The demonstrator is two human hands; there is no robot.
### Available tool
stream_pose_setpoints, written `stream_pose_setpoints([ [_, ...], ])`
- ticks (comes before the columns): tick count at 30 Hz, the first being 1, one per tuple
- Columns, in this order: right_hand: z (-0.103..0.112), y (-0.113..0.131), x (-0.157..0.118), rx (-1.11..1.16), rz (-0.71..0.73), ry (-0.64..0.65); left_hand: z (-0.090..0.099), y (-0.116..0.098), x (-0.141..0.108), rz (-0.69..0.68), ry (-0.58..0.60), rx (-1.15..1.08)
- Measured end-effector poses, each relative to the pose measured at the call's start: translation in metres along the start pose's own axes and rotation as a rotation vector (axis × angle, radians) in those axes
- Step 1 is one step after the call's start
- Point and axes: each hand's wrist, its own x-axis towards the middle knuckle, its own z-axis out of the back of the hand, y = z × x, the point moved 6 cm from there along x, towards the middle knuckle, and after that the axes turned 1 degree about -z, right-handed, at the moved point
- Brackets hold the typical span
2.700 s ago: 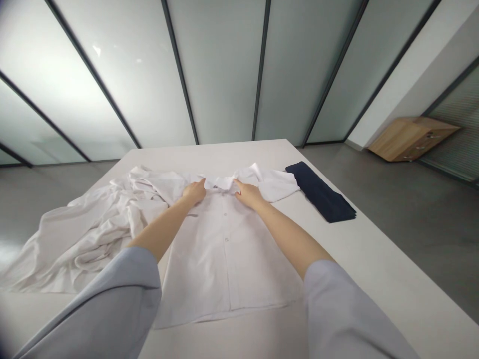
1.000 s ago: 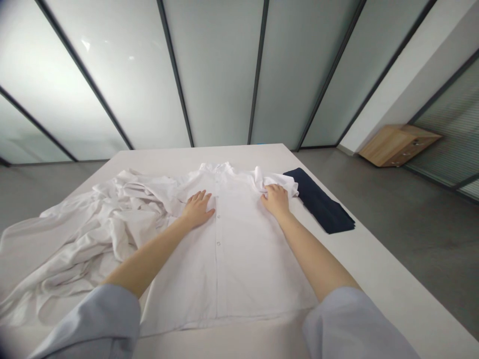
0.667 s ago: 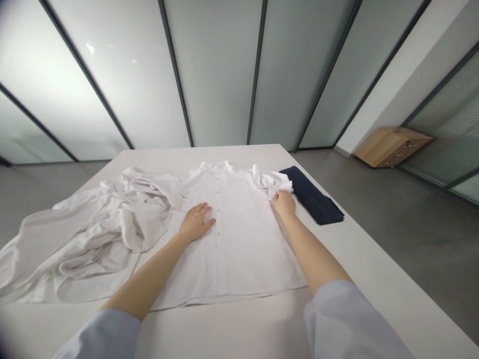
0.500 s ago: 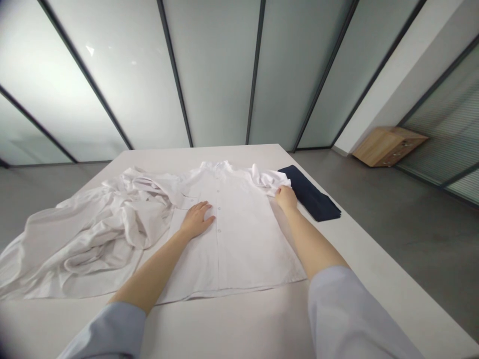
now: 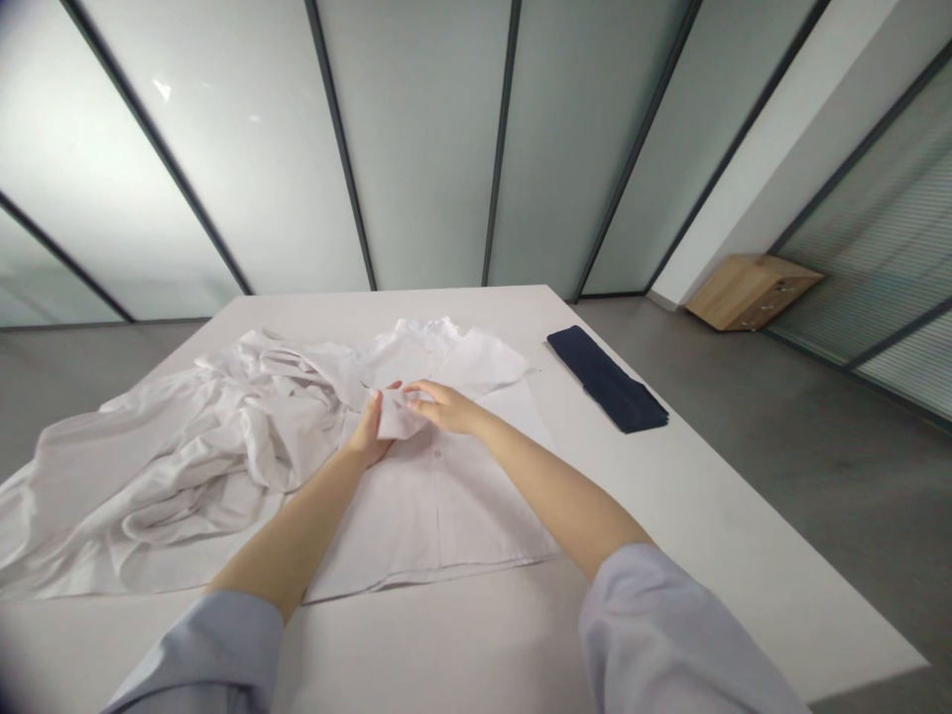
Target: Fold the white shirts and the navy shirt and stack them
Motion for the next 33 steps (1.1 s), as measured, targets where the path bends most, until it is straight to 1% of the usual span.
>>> stream_pose_setpoints([
  [1, -0.009, 0.000, -0.001, 0.005, -0.006, 0.017, 0.000, 0.001, -0.001, 0.031, -0.002, -0.006],
  [2, -0.013, -0.003, -0.003, -0.004, -0.021, 0.006, 0.001, 0.002, -0.002, 0.055, -0.007, 0.002],
  [4, -0.006, -0.012, -0.010, -0.067, -0.055, -0.066, 0.002, 0.002, -0.003, 0.087, -0.018, 0.039],
  [8, 0.028, -0.035, -0.036, -0.249, -0.071, -0.235, 0.006, 0.001, -0.001, 0.135, -0.081, 0.072],
  [10, 0.045, -0.049, -0.052, -0.307, -0.061, -0.351, 0.006, -0.001, -0.001, 0.180, -0.089, -0.001],
  [12, 0.061, -0.067, -0.068, -0.317, -0.090, -0.492, 0.007, -0.004, -0.003, 0.230, -0.094, -0.129],
  [14, 0.074, -0.086, -0.081, -0.233, -0.172, -0.631, 0.007, -0.012, -0.007, 0.242, -0.105, -0.243],
  [15, 0.080, -0.095, -0.086, -0.158, -0.216, -0.696, 0.008, -0.018, -0.008, 0.223, -0.096, -0.282],
  [17, 0.088, -0.107, -0.093, 0.007, -0.277, -0.805, 0.007, -0.034, -0.011, 0.145, -0.040, -0.327],
  [18, 0.091, -0.110, -0.095, 0.073, -0.289, -0.843, 0.008, -0.043, -0.013, 0.098, -0.002, -0.337],
  [20, 0.093, -0.110, -0.096, 0.140, -0.287, -0.872, 0.010, -0.060, -0.016, 0.010, 0.061, -0.319],
  [22, 0.093, -0.108, -0.095, 0.160, -0.278, -0.871, 0.016, -0.076, -0.020, -0.047, 0.095, -0.195],
  [23, 0.093, -0.107, -0.094, 0.166, -0.276, -0.872, 0.020, -0.083, -0.023, -0.067, 0.109, -0.082],
  [27, 0.092, -0.106, -0.095, 0.175, -0.290, -0.881, 0.027, -0.106, -0.038, -0.119, 0.185, 0.580],
  [29, 0.091, -0.105, -0.095, 0.166, -0.294, -0.878, 0.027, -0.114, -0.046, -0.115, 0.223, 0.838],
  [31, 0.092, -0.104, -0.096, 0.149, -0.299, -0.877, 0.024, -0.118, -0.053, -0.104, 0.273, 0.971],
  [33, 0.092, -0.103, -0.096, 0.132, -0.304, -0.876, 0.017, -0.120, -0.058, -0.105, 0.342, 1.023],
])
